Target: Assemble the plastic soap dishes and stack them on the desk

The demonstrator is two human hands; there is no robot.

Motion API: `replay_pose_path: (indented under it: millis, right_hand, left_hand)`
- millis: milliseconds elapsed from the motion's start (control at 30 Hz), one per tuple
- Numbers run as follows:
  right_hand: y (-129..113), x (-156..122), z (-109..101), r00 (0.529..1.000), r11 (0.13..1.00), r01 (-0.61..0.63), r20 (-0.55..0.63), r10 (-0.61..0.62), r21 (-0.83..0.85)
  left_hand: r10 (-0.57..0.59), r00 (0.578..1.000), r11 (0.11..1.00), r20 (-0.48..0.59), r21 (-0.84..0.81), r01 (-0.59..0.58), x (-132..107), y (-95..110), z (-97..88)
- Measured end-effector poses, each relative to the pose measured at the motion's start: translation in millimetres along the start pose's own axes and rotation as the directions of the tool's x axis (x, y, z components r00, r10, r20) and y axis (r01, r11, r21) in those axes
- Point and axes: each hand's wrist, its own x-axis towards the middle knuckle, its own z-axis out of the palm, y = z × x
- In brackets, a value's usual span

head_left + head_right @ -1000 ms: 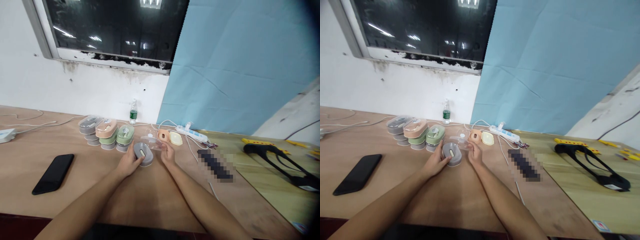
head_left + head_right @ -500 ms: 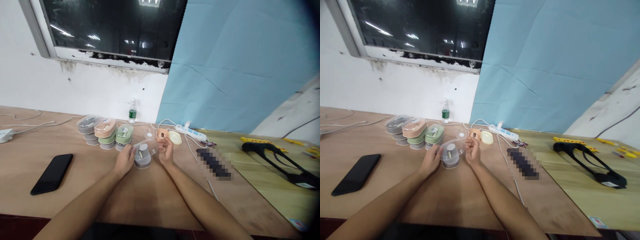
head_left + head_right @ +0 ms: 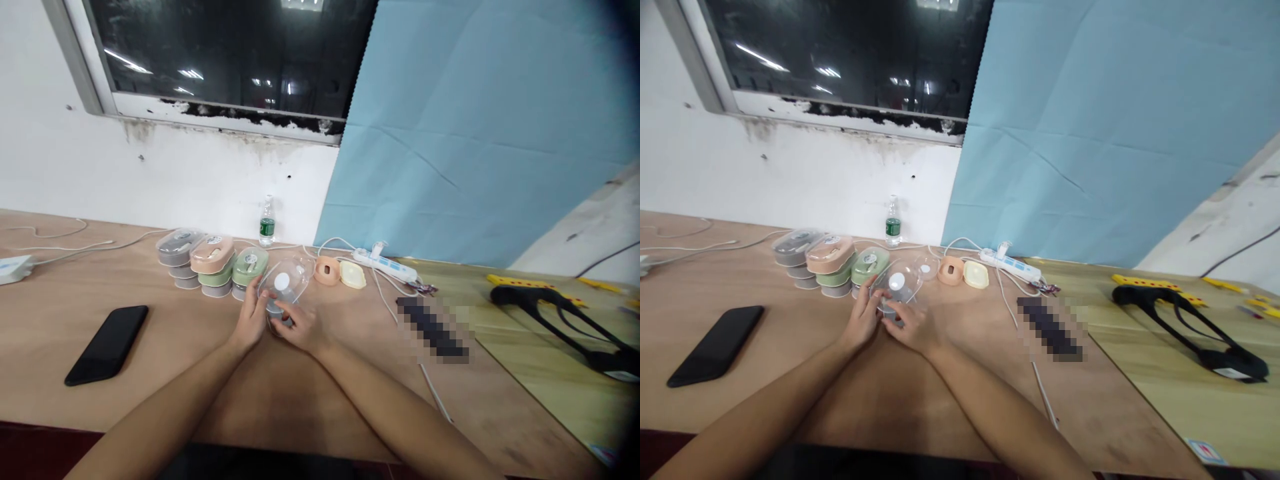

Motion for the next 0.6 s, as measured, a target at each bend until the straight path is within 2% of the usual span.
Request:
replay_pose_path:
  millis: [67, 167, 267, 600]
  right_hand:
    - [7, 1, -1, 0.999, 0.999, -0.039, -0.016, 0.038, -0.027]
    - [13, 0, -2, 0.998, 0.997, -0.057, 0.032, 0.059, -0.052]
    - [16, 0, -1, 0.996, 0.996, -0.058, 0.065, 0.062, -0.062]
    - [25, 6, -7, 0.993, 0.987, -0.102, 0.046, 0.109, -0.126]
  left_hand:
    - [-0.025, 0.999, 0.997, 0.044, -0.068, 0.028, 0, 1, 1.5]
    - [-0.067, 0.993, 0.975, 0.096, -0.203, 0.086, 1, 1, 3.4]
    - [-0.063, 0.993, 0.949, 0.104, -0.302, 0.092, 2, 1, 3.8]
    - [-0.028, 0.989, 0.949, 0.148, -0.307, 0.073, 2, -3, 6.3]
